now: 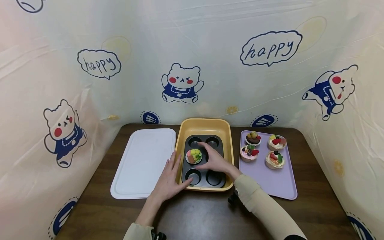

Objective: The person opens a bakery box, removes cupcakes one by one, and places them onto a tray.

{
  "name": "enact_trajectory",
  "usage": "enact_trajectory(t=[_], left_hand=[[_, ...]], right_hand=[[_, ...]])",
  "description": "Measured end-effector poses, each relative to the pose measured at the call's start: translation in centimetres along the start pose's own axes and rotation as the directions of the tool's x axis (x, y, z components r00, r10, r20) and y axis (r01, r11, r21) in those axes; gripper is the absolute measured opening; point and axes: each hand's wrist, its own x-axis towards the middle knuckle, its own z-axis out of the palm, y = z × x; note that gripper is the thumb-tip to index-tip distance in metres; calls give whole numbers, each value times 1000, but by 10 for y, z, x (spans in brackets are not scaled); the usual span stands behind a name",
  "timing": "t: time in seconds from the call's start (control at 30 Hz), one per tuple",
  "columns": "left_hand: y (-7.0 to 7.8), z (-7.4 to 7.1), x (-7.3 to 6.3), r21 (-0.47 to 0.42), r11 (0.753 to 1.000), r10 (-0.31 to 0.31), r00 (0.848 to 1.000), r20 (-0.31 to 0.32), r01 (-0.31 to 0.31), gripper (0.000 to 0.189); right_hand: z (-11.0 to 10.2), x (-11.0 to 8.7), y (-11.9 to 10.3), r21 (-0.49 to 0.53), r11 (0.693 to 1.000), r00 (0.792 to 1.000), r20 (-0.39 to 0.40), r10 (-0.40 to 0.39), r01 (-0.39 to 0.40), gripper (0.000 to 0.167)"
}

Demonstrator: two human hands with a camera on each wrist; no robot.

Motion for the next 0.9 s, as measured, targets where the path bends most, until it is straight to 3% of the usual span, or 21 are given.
enact_trajectory(t=[0.43,0.9], left_hand=[[2,-2,-2,-12,1000,8,1000,-10,-9,114],[1,-1,0,-9,1000,8,1000,-10,-9,114]], right_hand=[[14,5,2,-11,998,998,-9,58,-58,82],[15,10,6,-87,994,993,-98,61,-69,80]])
